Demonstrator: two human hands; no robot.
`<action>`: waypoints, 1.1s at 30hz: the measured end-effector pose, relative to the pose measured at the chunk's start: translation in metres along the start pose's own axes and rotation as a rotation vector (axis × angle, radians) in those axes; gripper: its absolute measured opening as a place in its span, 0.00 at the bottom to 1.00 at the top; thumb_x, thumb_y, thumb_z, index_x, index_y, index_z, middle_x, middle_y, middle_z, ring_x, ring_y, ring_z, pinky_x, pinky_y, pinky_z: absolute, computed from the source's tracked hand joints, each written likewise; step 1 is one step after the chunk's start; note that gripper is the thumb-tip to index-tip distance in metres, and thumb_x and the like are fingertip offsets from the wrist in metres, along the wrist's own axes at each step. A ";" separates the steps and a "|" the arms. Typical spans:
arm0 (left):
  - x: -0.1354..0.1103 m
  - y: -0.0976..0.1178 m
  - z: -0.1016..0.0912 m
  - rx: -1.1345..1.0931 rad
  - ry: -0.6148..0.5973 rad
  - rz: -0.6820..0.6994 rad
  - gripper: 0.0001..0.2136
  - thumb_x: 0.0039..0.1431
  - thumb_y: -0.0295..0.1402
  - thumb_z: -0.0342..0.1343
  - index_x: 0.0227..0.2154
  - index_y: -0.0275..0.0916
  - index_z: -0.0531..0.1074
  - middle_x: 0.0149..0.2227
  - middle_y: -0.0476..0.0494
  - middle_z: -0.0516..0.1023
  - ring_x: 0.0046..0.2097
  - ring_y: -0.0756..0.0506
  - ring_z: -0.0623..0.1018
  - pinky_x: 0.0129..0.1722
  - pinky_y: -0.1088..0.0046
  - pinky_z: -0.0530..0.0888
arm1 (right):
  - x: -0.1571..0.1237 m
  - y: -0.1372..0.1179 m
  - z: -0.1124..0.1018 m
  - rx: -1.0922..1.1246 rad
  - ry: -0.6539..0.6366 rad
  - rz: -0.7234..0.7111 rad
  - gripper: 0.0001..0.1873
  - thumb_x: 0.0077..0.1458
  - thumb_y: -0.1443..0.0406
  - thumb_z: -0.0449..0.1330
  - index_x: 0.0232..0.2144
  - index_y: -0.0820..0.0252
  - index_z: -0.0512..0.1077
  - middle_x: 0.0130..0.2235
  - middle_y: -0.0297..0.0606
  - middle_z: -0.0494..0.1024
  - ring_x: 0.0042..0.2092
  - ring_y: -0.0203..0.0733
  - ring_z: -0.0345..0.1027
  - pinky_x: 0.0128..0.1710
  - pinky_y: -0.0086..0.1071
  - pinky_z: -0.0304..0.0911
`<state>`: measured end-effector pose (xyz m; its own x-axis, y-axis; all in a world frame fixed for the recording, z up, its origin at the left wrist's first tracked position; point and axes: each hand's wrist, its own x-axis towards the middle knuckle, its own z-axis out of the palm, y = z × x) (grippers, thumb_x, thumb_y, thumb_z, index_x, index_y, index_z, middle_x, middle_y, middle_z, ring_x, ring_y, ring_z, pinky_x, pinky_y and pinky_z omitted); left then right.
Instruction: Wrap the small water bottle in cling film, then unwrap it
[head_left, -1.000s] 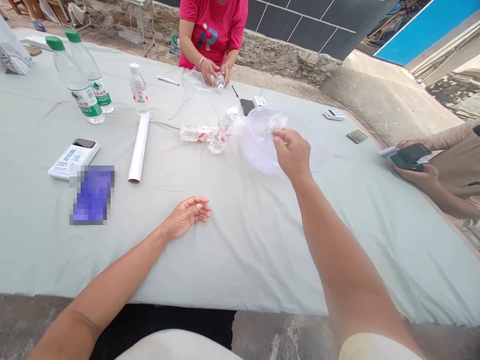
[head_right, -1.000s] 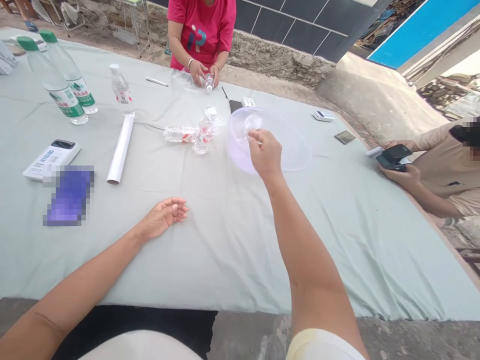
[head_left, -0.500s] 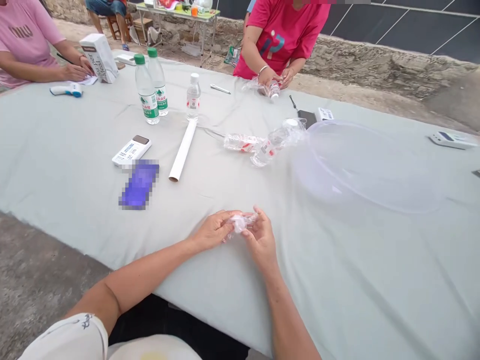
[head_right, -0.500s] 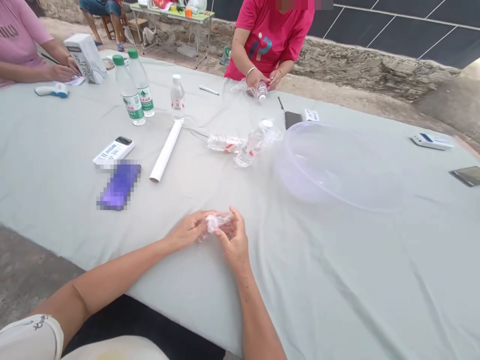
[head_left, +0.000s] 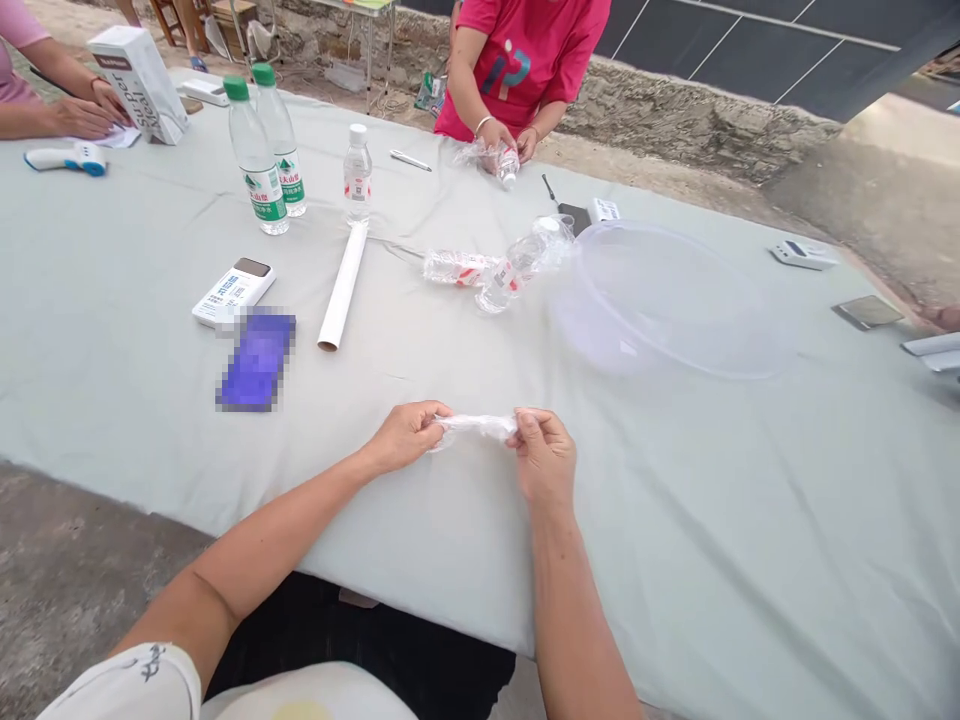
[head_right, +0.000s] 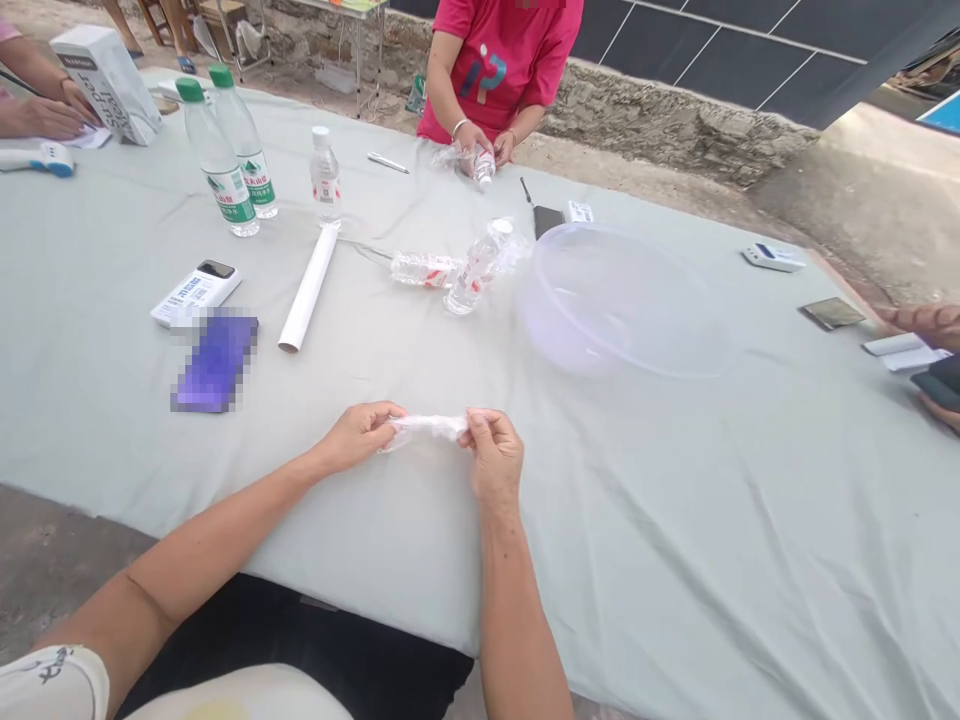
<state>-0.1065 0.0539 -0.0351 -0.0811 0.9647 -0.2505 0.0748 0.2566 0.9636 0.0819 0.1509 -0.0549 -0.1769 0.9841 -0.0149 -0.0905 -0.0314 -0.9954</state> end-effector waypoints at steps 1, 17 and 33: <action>0.000 0.001 -0.003 0.002 -0.038 -0.026 0.10 0.58 0.39 0.54 0.37 0.40 0.75 0.23 0.55 0.64 0.27 0.52 0.67 0.29 0.77 0.65 | 0.004 -0.003 -0.005 0.071 0.077 0.006 0.20 0.41 0.50 0.73 0.27 0.58 0.75 0.26 0.28 0.72 0.24 0.29 0.63 0.25 0.27 0.62; 0.001 0.006 -0.007 -0.300 -0.387 -0.083 0.21 0.55 0.52 0.62 0.33 0.36 0.70 0.35 0.40 0.80 0.32 0.47 0.81 0.24 0.76 0.75 | -0.003 -0.014 -0.005 0.414 -0.090 0.150 0.29 0.47 0.44 0.68 0.48 0.49 0.73 0.52 0.38 0.77 0.53 0.42 0.73 0.44 0.32 0.73; -0.001 0.004 0.011 0.101 0.082 -0.040 0.16 0.63 0.46 0.51 0.31 0.39 0.74 0.31 0.46 0.76 0.32 0.48 0.76 0.29 0.75 0.73 | -0.024 -0.010 0.014 -0.095 -0.331 0.272 0.18 0.53 0.51 0.65 0.24 0.57 0.68 0.24 0.29 0.69 0.27 0.34 0.62 0.28 0.29 0.60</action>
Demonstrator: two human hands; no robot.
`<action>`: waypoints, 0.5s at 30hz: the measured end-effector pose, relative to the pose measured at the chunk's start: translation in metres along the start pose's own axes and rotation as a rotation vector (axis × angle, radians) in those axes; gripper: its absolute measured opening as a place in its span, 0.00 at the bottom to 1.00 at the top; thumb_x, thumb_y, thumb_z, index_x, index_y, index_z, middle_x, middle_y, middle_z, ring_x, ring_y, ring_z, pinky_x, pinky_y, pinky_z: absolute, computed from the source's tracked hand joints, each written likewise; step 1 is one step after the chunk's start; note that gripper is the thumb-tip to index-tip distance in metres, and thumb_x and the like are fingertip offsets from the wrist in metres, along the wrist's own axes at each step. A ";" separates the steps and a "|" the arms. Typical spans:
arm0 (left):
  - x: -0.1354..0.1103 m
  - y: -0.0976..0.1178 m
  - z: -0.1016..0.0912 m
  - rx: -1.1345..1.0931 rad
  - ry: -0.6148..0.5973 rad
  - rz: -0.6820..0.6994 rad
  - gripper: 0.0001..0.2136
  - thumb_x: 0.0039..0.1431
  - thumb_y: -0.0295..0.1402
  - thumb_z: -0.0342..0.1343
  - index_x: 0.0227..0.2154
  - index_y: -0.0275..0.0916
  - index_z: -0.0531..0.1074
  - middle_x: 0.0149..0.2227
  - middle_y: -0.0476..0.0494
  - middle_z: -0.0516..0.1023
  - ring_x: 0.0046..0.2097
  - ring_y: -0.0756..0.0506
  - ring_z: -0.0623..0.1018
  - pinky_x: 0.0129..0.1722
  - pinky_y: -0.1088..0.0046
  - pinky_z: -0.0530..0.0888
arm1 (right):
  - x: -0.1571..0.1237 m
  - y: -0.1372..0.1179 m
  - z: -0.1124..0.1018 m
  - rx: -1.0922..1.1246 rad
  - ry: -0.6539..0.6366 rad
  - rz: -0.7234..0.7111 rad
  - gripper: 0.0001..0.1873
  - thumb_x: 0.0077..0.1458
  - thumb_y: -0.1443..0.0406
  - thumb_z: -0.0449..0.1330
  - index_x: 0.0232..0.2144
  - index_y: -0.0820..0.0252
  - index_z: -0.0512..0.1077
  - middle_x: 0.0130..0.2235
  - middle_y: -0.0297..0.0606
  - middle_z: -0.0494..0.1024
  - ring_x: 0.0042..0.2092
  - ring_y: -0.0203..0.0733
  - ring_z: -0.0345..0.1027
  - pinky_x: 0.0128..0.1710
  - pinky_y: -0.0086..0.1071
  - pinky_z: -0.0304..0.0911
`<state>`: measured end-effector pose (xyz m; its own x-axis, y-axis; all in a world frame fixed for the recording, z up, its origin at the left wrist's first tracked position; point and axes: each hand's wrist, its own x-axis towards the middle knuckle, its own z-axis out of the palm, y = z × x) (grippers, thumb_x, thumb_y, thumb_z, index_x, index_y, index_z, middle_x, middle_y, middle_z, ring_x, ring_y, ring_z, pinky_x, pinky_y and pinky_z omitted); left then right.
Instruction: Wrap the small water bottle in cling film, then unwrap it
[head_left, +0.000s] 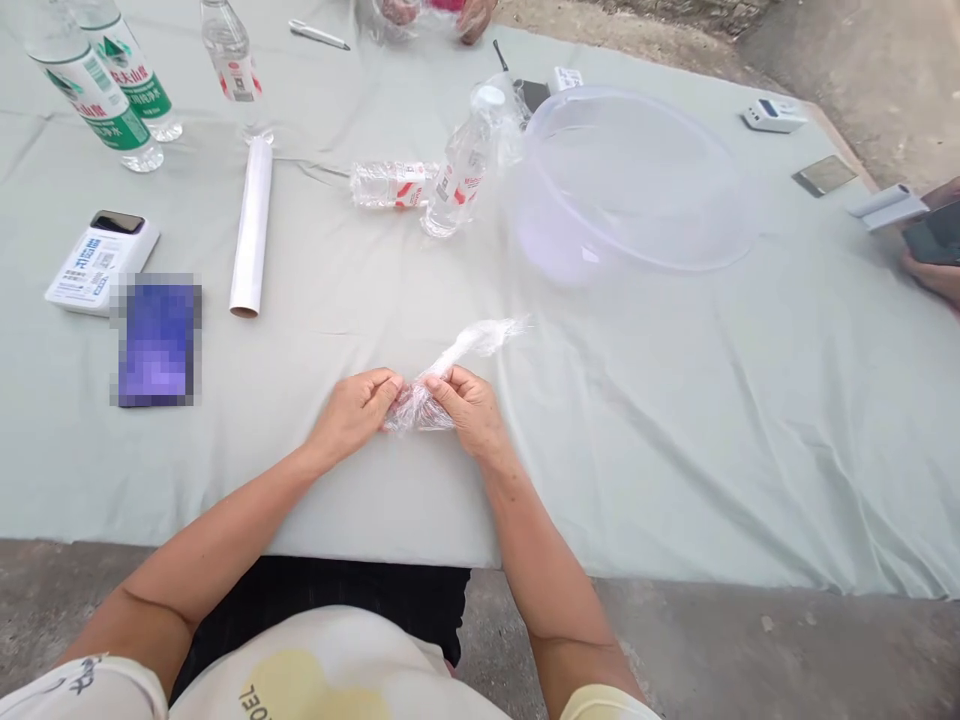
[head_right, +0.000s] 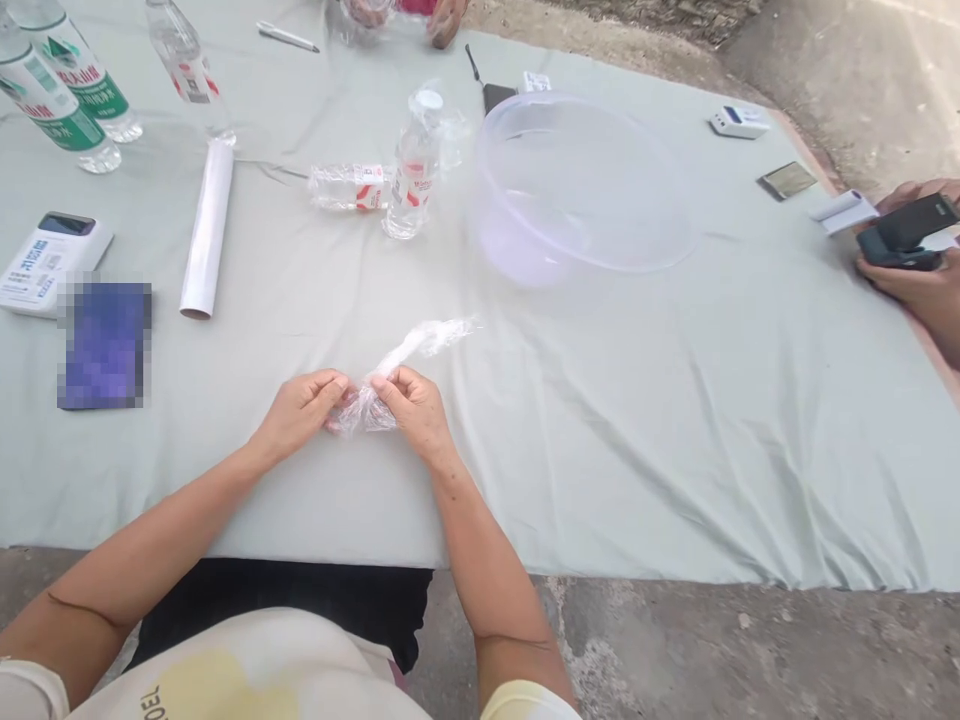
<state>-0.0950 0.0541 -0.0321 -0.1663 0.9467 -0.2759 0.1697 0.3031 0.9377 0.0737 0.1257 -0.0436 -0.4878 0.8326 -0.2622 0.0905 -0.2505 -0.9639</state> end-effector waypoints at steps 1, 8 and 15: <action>0.000 0.001 -0.001 0.044 0.100 0.040 0.14 0.63 0.44 0.51 0.32 0.39 0.73 0.32 0.47 0.76 0.34 0.48 0.75 0.30 0.75 0.72 | -0.001 -0.001 0.000 -0.003 -0.013 0.007 0.18 0.54 0.51 0.64 0.25 0.57 0.68 0.25 0.29 0.69 0.27 0.34 0.62 0.29 0.29 0.60; -0.001 0.004 -0.002 -0.055 -0.026 0.103 0.11 0.57 0.41 0.59 0.29 0.39 0.71 0.29 0.49 0.74 0.32 0.50 0.72 0.31 0.75 0.69 | -0.012 -0.001 0.012 -0.143 -0.218 0.029 0.18 0.52 0.52 0.66 0.25 0.57 0.67 0.22 0.28 0.68 0.24 0.33 0.62 0.25 0.28 0.59; 0.010 0.001 -0.018 -0.505 0.156 0.018 0.15 0.55 0.43 0.62 0.26 0.38 0.66 0.29 0.50 0.71 0.31 0.51 0.74 0.30 0.75 0.72 | -0.010 -0.006 -0.010 -0.035 -0.126 0.023 0.20 0.54 0.51 0.66 0.24 0.57 0.65 0.25 0.31 0.74 0.25 0.33 0.64 0.24 0.27 0.57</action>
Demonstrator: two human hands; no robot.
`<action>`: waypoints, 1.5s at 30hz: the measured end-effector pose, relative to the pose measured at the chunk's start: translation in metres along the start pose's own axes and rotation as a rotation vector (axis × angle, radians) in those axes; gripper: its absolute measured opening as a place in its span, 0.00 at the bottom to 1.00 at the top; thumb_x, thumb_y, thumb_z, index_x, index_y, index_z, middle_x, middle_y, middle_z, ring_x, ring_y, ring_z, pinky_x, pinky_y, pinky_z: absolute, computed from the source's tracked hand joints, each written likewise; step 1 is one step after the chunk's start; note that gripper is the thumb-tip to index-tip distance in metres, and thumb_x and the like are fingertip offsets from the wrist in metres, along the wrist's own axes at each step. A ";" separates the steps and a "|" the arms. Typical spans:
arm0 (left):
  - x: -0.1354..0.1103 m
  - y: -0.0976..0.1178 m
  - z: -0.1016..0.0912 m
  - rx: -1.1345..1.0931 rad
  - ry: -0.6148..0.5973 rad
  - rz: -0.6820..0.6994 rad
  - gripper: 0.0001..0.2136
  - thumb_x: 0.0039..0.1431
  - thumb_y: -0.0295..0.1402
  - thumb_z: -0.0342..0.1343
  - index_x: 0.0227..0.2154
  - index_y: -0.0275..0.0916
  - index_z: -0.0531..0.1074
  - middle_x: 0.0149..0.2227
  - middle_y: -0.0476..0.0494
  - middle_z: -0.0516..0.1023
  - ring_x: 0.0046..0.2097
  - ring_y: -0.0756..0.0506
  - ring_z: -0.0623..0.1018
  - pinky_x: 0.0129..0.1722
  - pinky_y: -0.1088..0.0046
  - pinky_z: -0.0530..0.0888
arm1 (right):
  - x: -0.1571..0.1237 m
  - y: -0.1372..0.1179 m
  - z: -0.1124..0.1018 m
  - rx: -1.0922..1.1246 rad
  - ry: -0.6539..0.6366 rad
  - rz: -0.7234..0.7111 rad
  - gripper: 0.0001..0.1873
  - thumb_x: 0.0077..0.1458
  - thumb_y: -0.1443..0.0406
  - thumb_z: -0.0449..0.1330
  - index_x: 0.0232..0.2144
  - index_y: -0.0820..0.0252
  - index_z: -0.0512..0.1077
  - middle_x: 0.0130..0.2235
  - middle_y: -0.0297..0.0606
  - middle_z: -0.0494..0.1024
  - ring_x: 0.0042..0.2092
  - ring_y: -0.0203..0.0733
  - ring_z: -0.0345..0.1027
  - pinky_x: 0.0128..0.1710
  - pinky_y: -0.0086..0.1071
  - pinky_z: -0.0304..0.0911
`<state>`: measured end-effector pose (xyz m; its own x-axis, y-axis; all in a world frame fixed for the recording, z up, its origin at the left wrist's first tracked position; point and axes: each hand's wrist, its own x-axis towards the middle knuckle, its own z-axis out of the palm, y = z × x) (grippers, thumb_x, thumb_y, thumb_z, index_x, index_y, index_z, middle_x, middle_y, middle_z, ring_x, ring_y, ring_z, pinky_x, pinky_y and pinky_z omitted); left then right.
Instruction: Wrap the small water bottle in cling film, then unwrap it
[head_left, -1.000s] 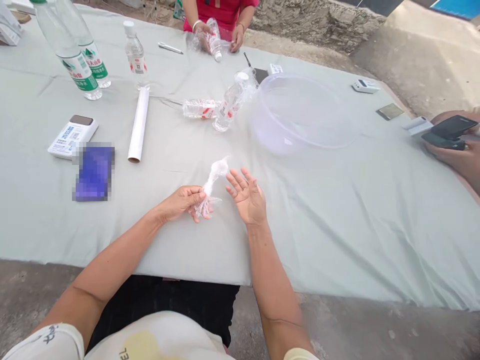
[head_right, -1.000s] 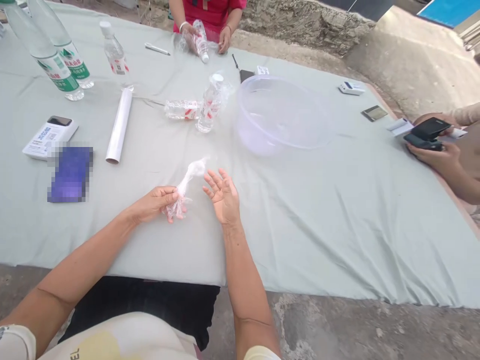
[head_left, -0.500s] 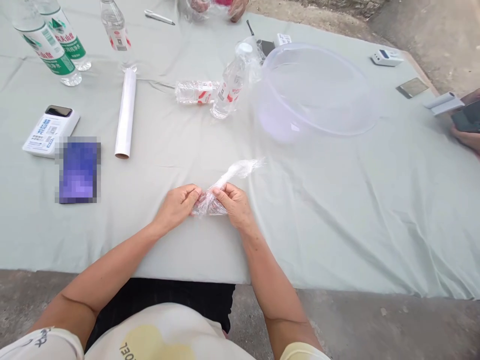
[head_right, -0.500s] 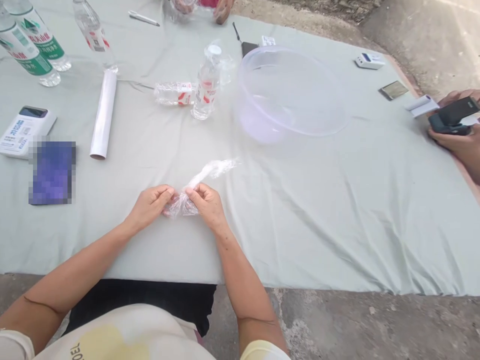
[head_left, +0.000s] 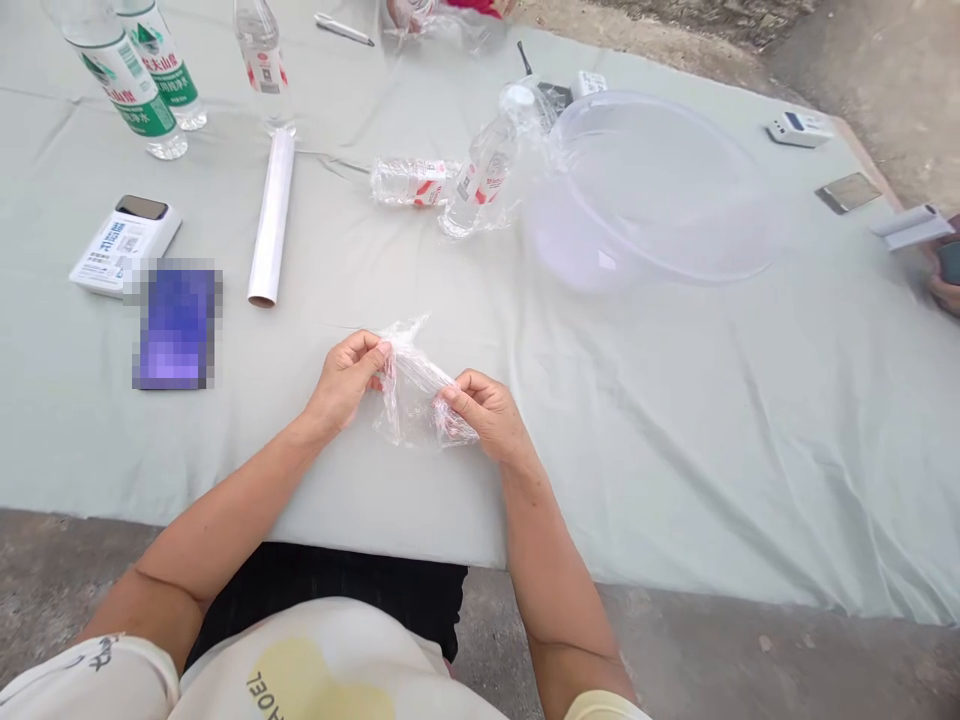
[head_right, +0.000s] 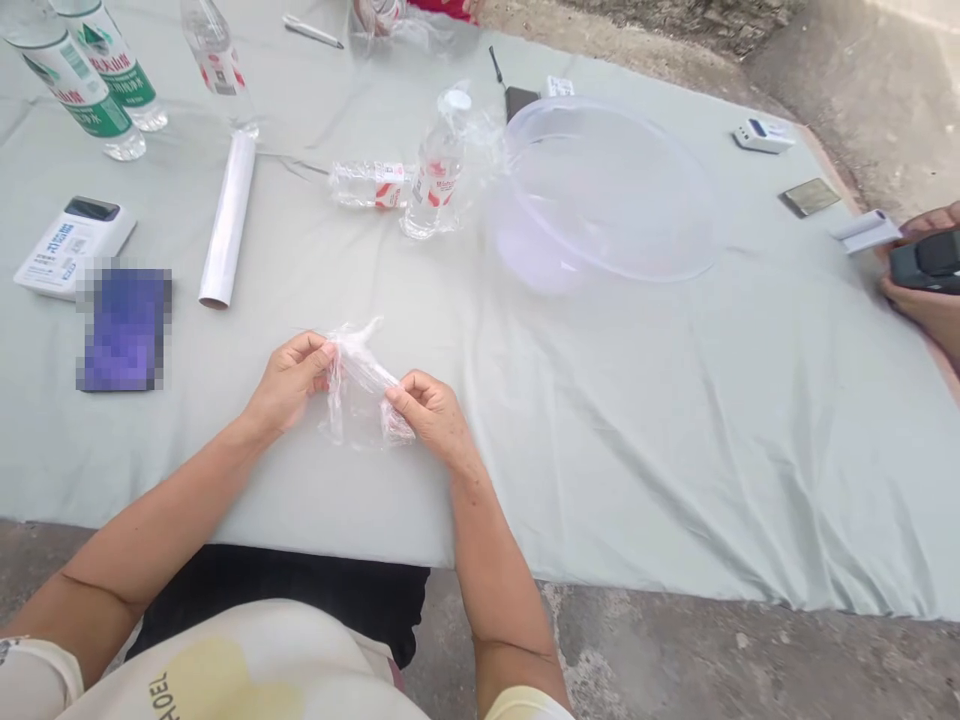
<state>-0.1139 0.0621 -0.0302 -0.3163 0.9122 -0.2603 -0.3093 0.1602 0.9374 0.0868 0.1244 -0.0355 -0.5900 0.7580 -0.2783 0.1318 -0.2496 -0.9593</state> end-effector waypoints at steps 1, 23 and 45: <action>0.003 0.002 -0.003 -0.081 0.024 -0.009 0.15 0.53 0.42 0.63 0.27 0.38 0.66 0.31 0.49 0.72 0.34 0.49 0.76 0.32 0.73 0.74 | 0.000 -0.002 -0.004 0.003 0.031 -0.006 0.19 0.54 0.52 0.65 0.24 0.57 0.66 0.27 0.33 0.75 0.25 0.33 0.64 0.24 0.27 0.57; -0.015 0.003 0.008 0.207 -0.444 0.023 0.14 0.59 0.44 0.58 0.26 0.38 0.69 0.42 0.36 0.81 0.48 0.39 0.80 0.23 0.78 0.69 | 0.001 0.002 0.001 0.170 -0.038 0.106 0.27 0.48 0.50 0.69 0.47 0.57 0.74 0.44 0.42 0.80 0.40 0.46 0.77 0.42 0.41 0.72; -0.001 0.007 -0.004 0.263 -0.147 -0.088 0.20 0.54 0.44 0.64 0.45 0.39 0.74 0.29 0.49 0.76 0.24 0.53 0.73 0.22 0.80 0.68 | 0.006 -0.005 -0.014 0.394 0.214 0.100 0.25 0.43 0.55 0.72 0.44 0.53 0.73 0.36 0.32 0.77 0.27 0.30 0.62 0.25 0.26 0.61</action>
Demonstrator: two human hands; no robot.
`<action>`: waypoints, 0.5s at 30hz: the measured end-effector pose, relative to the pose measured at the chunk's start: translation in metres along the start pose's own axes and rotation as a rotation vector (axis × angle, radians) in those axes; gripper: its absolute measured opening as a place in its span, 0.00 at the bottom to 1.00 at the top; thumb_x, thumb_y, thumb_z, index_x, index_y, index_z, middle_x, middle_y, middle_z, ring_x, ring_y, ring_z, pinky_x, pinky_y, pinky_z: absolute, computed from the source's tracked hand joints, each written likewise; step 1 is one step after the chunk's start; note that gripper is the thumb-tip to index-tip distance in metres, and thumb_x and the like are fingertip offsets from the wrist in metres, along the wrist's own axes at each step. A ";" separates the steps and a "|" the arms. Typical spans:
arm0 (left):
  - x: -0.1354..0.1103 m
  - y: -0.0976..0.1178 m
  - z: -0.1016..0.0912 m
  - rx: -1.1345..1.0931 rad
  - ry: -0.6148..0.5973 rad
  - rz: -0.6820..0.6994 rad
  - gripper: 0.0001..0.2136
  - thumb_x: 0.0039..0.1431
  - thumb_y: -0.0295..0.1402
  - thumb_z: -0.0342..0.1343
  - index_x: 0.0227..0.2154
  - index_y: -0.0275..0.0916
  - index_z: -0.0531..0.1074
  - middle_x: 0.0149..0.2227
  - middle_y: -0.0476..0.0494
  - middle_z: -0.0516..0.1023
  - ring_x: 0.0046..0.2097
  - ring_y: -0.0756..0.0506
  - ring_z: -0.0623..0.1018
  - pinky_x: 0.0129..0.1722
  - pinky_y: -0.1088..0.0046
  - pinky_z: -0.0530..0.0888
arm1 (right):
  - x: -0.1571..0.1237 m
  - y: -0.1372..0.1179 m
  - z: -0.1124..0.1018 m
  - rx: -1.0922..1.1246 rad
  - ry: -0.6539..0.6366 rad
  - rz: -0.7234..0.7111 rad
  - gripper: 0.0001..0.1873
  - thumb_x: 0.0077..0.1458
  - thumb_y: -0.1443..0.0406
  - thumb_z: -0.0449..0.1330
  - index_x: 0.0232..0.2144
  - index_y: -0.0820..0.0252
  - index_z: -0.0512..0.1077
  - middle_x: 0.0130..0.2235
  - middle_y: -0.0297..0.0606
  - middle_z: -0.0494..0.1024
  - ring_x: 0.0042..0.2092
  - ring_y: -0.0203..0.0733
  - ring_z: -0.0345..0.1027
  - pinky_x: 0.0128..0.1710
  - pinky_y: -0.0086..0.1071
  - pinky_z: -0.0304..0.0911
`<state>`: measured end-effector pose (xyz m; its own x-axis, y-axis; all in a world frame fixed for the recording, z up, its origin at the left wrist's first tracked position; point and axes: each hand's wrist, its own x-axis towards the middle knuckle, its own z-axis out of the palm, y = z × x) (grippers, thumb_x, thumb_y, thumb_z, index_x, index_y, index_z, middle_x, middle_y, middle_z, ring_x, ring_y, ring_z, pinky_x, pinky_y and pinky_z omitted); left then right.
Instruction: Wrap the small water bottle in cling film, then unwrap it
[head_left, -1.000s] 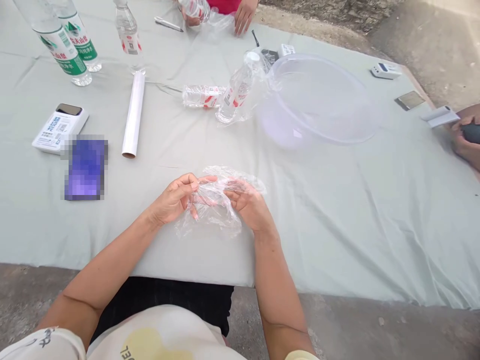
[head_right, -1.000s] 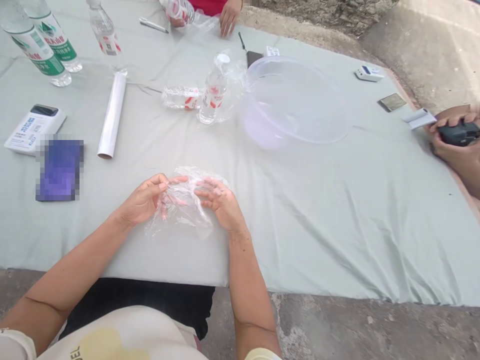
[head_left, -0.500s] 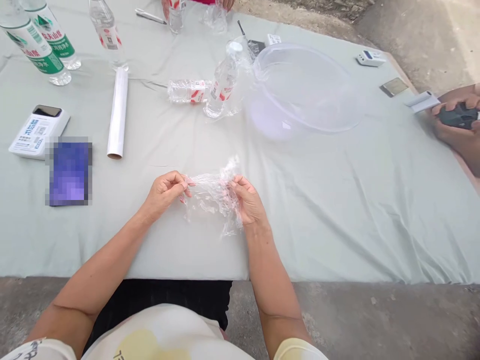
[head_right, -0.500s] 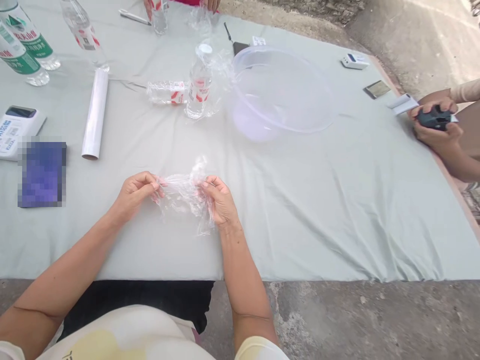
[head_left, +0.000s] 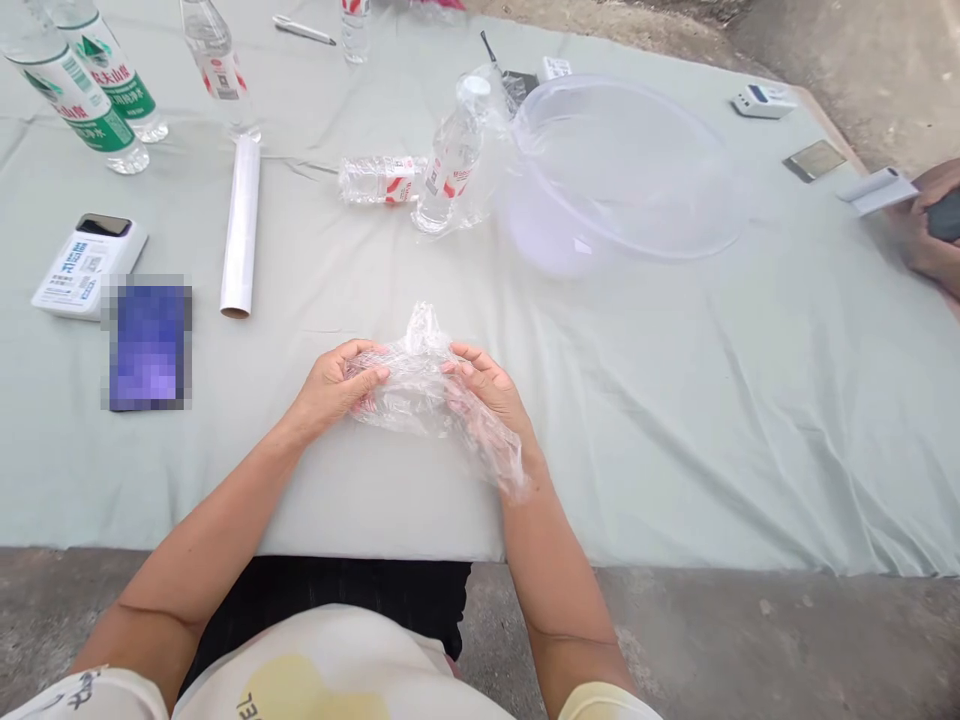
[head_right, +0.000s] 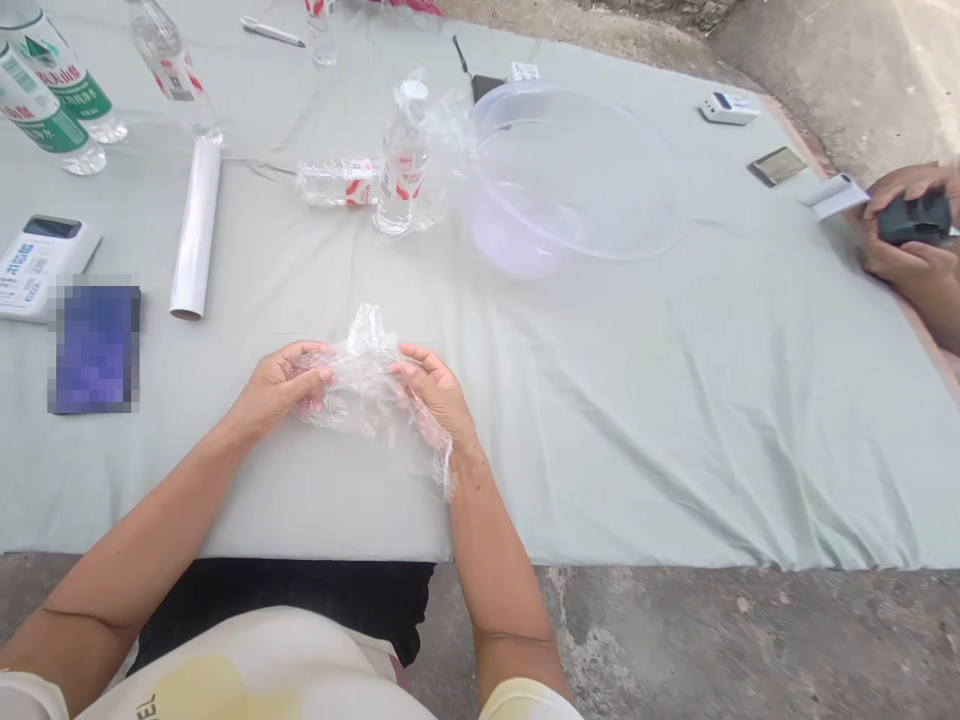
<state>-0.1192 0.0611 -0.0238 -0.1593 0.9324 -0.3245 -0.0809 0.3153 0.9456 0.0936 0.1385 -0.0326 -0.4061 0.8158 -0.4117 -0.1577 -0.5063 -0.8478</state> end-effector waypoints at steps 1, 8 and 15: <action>0.000 0.000 0.001 0.016 0.042 0.007 0.15 0.55 0.43 0.63 0.40 0.38 0.75 0.27 0.50 0.74 0.22 0.55 0.71 0.21 0.80 0.67 | 0.001 0.001 -0.001 -0.010 0.023 -0.012 0.25 0.42 0.56 0.73 0.43 0.53 0.73 0.36 0.32 0.77 0.27 0.30 0.62 0.25 0.26 0.61; 0.005 0.000 -0.008 -0.161 0.307 0.052 0.13 0.62 0.45 0.56 0.32 0.39 0.72 0.17 0.57 0.62 0.14 0.57 0.56 0.13 0.81 0.52 | 0.007 -0.004 -0.009 0.051 0.216 -0.180 0.18 0.38 0.61 0.73 0.33 0.53 0.73 0.33 0.29 0.77 0.22 0.26 0.55 0.20 0.23 0.51; 0.008 0.003 -0.022 -0.334 0.340 0.051 0.17 0.63 0.51 0.55 0.33 0.39 0.71 0.16 0.57 0.62 0.13 0.57 0.55 0.13 0.81 0.53 | 0.007 -0.010 -0.020 0.019 0.322 -0.240 0.15 0.40 0.61 0.71 0.32 0.55 0.73 0.32 0.31 0.79 0.22 0.26 0.54 0.20 0.24 0.54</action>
<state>-0.1426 0.0658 -0.0240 -0.4801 0.8167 -0.3202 -0.3677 0.1440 0.9187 0.1104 0.1545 -0.0336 -0.0533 0.9559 -0.2889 -0.2314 -0.2933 -0.9276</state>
